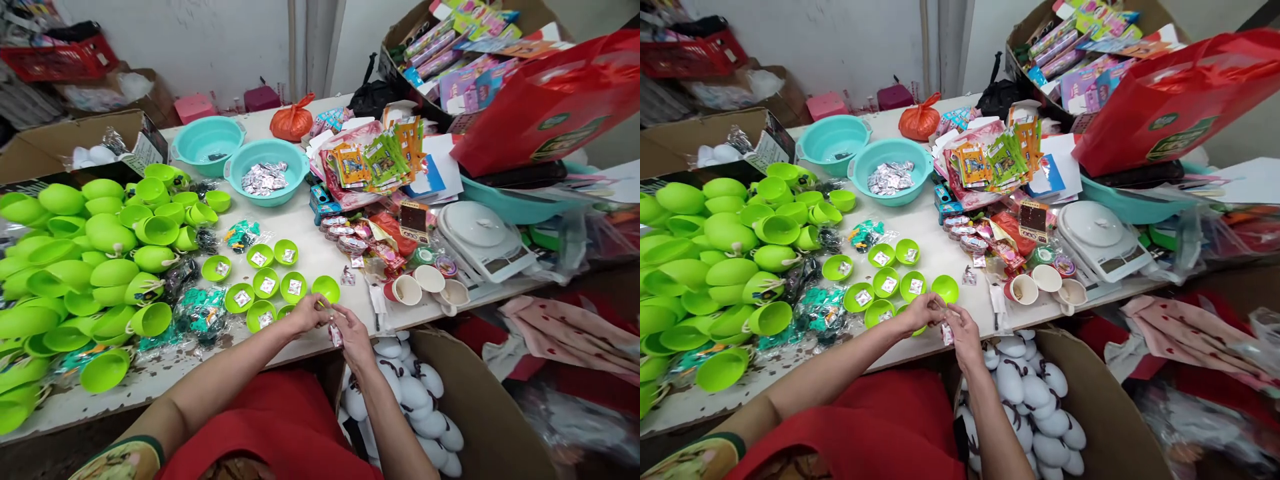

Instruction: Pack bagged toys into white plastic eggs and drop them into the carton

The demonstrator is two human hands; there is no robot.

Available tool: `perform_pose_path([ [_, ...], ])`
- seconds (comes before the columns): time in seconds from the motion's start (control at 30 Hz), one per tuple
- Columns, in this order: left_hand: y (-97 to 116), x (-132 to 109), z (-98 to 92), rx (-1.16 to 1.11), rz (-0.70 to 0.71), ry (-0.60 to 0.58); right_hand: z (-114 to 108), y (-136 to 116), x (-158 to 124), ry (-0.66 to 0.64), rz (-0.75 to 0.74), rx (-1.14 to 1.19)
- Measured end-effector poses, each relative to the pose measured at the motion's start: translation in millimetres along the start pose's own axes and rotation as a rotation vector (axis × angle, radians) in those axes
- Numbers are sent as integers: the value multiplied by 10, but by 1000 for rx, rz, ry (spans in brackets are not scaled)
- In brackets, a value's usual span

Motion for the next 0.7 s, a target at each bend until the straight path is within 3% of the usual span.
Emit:
perform_pose_path([
  [0.1, 86, 127, -130, 33, 16, 167, -37, -67, 15, 75, -13, 17],
  [0.2, 207, 172, -383, 116, 49, 344, -43, -95, -27, 123, 64, 130],
  [0.3, 238, 48, -654, 225, 133, 414, 28, -109, -73, 77, 163, 185],
  [0.4, 100, -238, -1011, 408, 245, 487, 134, -87, -101, 48, 231, 115],
  [0.47, -91, -462, -1393, 553, 195, 613, 210, -35, -109, 47, 241, 59],
  [0.57, -362, -703, -2170, 705, 32, 779, 327, 93, -92, 49, 212, -9],
  [0.63, -437, -708, -2748, 755, -18, 825, 405, 201, -63, 42, 208, -33],
  [0.7, -422, -558, -3302, 814, -29, 826, 480, 305, -33, 35, 230, -76],
])
Point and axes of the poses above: each hand's wrist, its own x-axis towards the middle knuckle, its own z-axis out of the palm, y = z × x, the point moved 4 cm from there along x, towards the middle knuckle, and after that the axes turned 2 degrees about x, right-handed, at the moved point
